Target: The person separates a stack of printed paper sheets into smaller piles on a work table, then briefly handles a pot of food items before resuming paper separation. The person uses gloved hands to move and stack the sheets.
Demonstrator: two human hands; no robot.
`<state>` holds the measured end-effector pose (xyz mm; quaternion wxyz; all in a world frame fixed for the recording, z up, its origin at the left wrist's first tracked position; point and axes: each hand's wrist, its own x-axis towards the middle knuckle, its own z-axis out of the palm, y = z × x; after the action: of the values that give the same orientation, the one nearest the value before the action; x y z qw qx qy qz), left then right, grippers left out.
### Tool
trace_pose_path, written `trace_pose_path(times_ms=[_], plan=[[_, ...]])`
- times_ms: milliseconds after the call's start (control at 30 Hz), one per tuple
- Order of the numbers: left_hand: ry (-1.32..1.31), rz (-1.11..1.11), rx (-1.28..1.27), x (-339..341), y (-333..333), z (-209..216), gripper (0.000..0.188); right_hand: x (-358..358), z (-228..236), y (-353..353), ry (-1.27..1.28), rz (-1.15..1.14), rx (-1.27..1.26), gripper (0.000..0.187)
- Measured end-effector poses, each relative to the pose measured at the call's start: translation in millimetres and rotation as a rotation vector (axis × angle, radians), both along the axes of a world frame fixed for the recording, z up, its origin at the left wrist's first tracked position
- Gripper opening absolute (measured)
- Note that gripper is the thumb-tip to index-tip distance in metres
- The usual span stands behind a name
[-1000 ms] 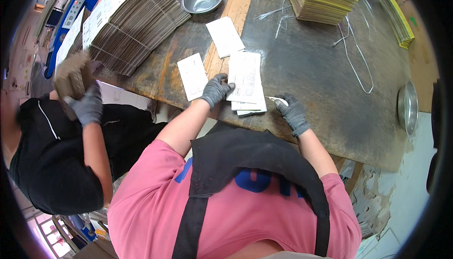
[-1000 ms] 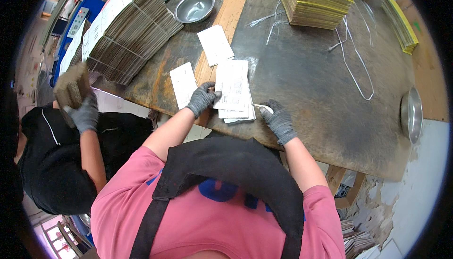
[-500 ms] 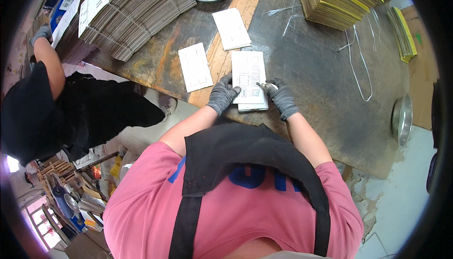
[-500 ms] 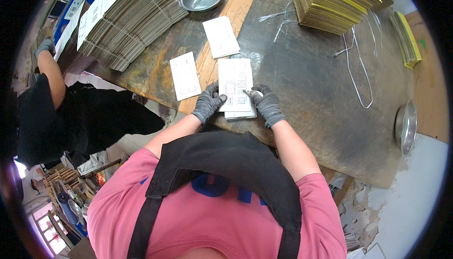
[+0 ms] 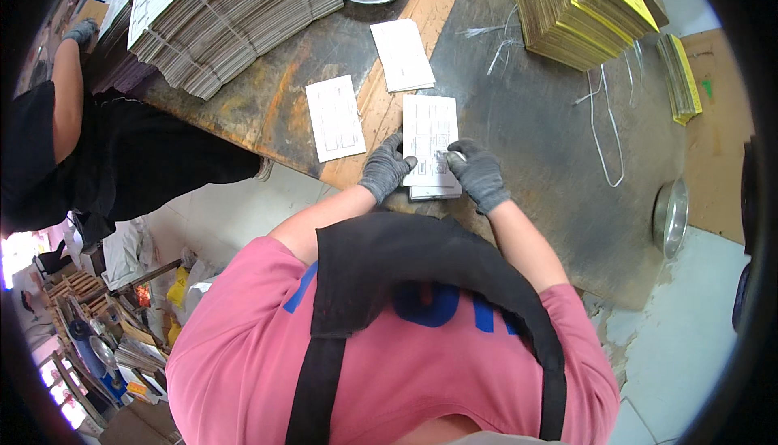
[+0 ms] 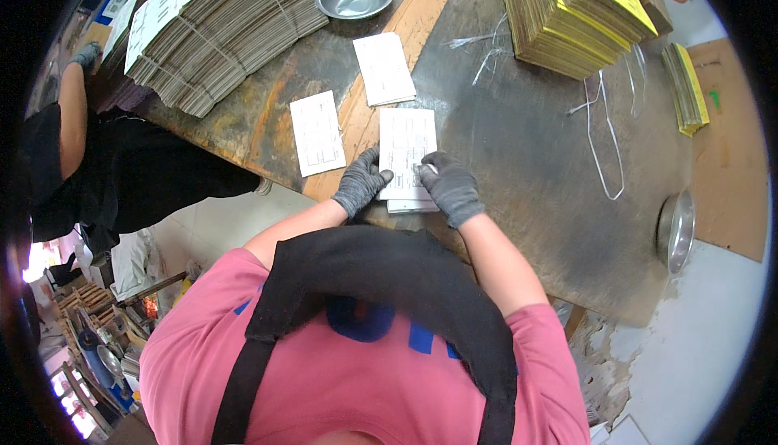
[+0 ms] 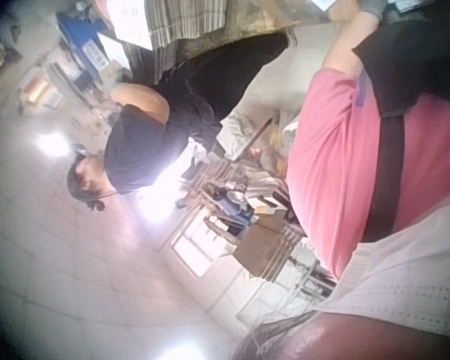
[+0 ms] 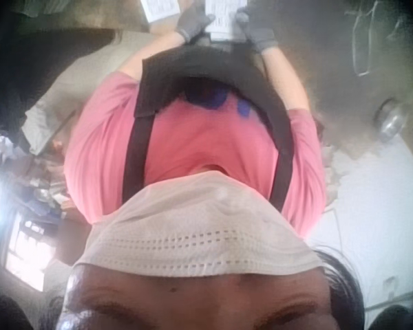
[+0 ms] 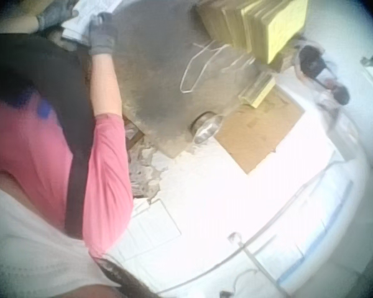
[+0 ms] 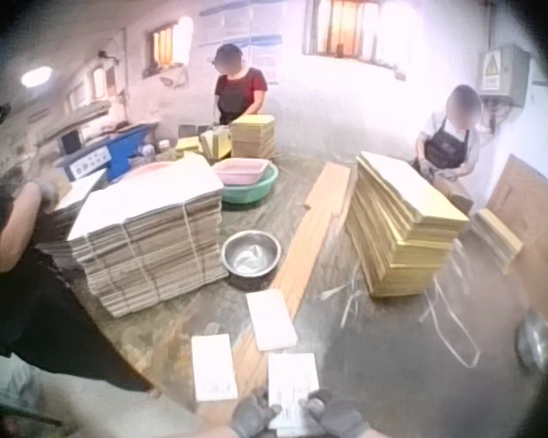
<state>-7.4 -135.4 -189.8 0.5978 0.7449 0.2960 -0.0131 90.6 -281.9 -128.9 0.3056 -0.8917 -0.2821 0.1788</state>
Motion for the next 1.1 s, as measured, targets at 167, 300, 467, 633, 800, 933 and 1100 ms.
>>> trace_pose_path(times_ms=[167,300,467,633,800,933,1100], plan=[[0.045,-0.015,-0.053,0,0,5,0.052,-11,-33,-12,0.417,-0.100,0.029,0.026],[0.045,-0.008,-0.040,0,1,6,0.052,-9,-31,-8,0.751,-0.349,0.080,0.028],[0.031,-0.003,0.076,1,-1,8,0.053,-17,4,21,0.104,0.098,-0.305,0.024],[0.021,0.025,-0.227,1,1,21,0.053,-40,19,34,-0.195,0.492,-0.508,0.017],[-0.017,-0.017,-0.304,-6,8,37,0.053,-5,8,-21,-0.027,0.024,0.151,0.024],[-0.375,0.149,-0.332,12,36,44,0.048,0,-4,-60,0.206,-0.288,0.338,0.021],[-0.120,0.191,-0.245,90,104,39,0.043,-4,-8,-68,0.346,-0.350,0.308,0.024]])
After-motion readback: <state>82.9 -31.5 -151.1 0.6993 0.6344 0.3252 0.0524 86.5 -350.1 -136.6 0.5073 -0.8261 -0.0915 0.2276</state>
